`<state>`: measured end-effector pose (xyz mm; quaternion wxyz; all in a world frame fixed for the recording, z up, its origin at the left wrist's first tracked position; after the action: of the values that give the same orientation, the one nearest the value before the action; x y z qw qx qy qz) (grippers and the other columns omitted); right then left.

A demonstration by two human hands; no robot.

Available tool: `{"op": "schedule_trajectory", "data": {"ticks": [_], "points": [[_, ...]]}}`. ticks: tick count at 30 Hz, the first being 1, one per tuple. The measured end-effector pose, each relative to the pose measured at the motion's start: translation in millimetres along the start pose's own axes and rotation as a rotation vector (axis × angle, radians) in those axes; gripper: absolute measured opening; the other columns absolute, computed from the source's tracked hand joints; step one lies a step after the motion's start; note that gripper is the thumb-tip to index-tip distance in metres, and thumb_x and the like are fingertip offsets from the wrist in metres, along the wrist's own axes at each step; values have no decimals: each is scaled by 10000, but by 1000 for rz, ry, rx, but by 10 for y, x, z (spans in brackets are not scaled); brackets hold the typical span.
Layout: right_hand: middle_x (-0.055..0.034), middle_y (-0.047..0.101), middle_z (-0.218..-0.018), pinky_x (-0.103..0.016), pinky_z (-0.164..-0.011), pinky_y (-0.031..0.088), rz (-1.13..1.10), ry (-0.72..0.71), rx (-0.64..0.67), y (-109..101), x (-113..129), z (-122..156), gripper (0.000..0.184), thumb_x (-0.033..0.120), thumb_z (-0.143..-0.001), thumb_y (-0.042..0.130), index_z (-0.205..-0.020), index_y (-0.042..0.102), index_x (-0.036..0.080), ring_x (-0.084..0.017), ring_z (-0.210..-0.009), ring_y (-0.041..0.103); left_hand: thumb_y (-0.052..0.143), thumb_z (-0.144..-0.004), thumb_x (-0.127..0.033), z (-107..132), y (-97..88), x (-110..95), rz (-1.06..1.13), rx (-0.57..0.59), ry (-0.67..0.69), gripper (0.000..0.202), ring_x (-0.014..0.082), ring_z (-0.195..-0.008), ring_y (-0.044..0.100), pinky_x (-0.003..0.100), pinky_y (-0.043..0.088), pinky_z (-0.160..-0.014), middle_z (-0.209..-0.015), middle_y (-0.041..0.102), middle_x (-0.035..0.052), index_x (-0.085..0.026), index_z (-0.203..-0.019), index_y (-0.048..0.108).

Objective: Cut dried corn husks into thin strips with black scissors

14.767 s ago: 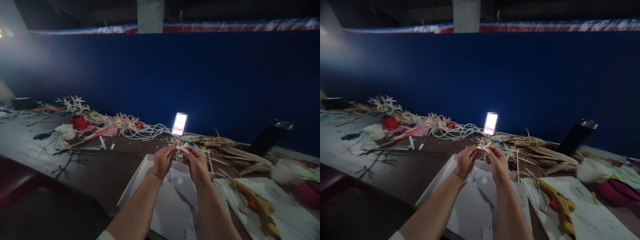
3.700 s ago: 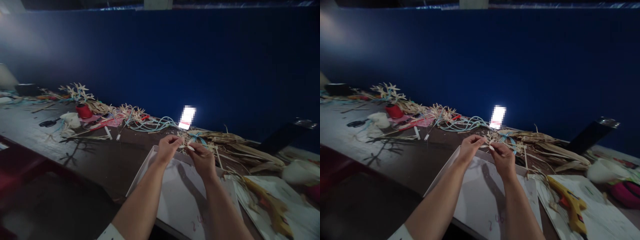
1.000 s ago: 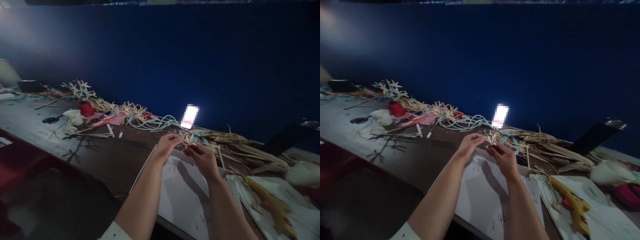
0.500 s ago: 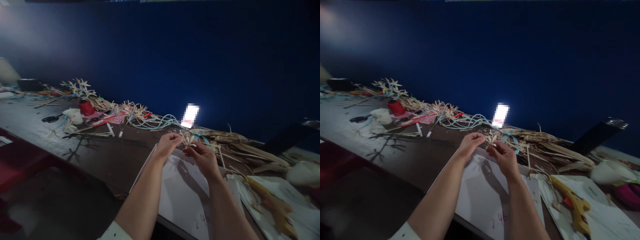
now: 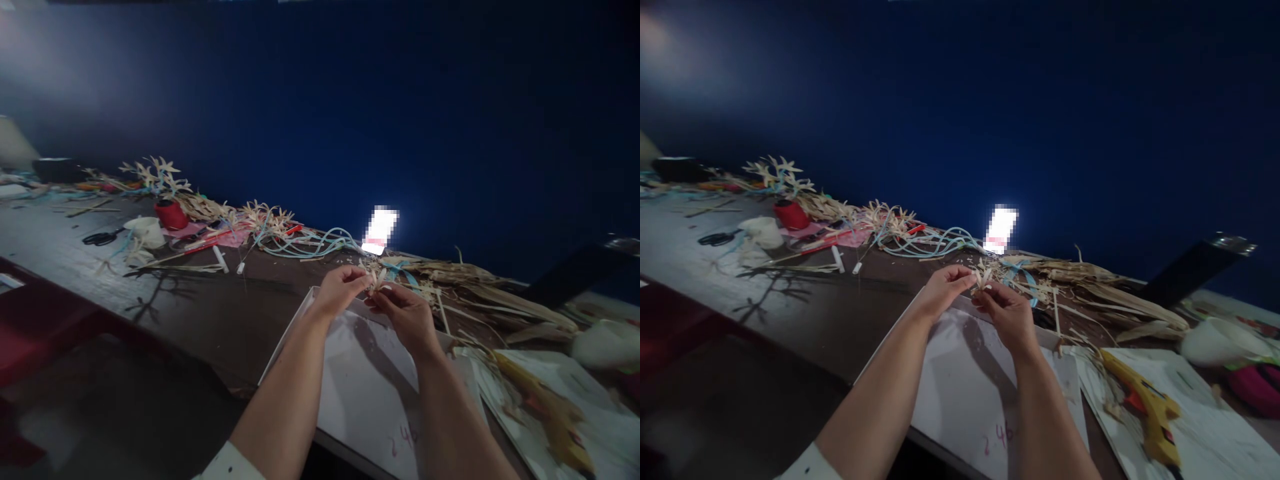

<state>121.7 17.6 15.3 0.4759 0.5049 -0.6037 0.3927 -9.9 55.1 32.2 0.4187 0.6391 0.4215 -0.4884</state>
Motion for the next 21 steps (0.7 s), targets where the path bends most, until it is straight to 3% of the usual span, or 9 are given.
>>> {"op": "schedule_trajectory", "data": {"ticks": [8,21], "points": [[-12,658,-652,-264,-571,512,-48,41,2,-23,-61,-18,353,361,-599,746,-885,639,185,-150,-591,629,606,-660,-345,-14,-1,23,-43,23,46,229,127,-690,537,232,399,-671,-700,618,23,-131,-726,651],[-10,644,-655,-277,-557,495,-23,7,-57,-29,6,-7,299,375,-589,743,-794,654,175,-155,-585,613,580,-682,-384,-15,-19,50,-111,13,56,257,114,-656,518,218,386,-632,-689,605,16,-136,-725,637]]}}
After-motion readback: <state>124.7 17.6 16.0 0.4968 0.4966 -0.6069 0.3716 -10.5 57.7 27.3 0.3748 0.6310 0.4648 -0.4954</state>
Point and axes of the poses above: each hand's wrist, its own z-axis away from the middle knuckle, its own y-axis out of the palm, x = y × z, the point moved 6 cm from there along -z, towards the middle knuckle
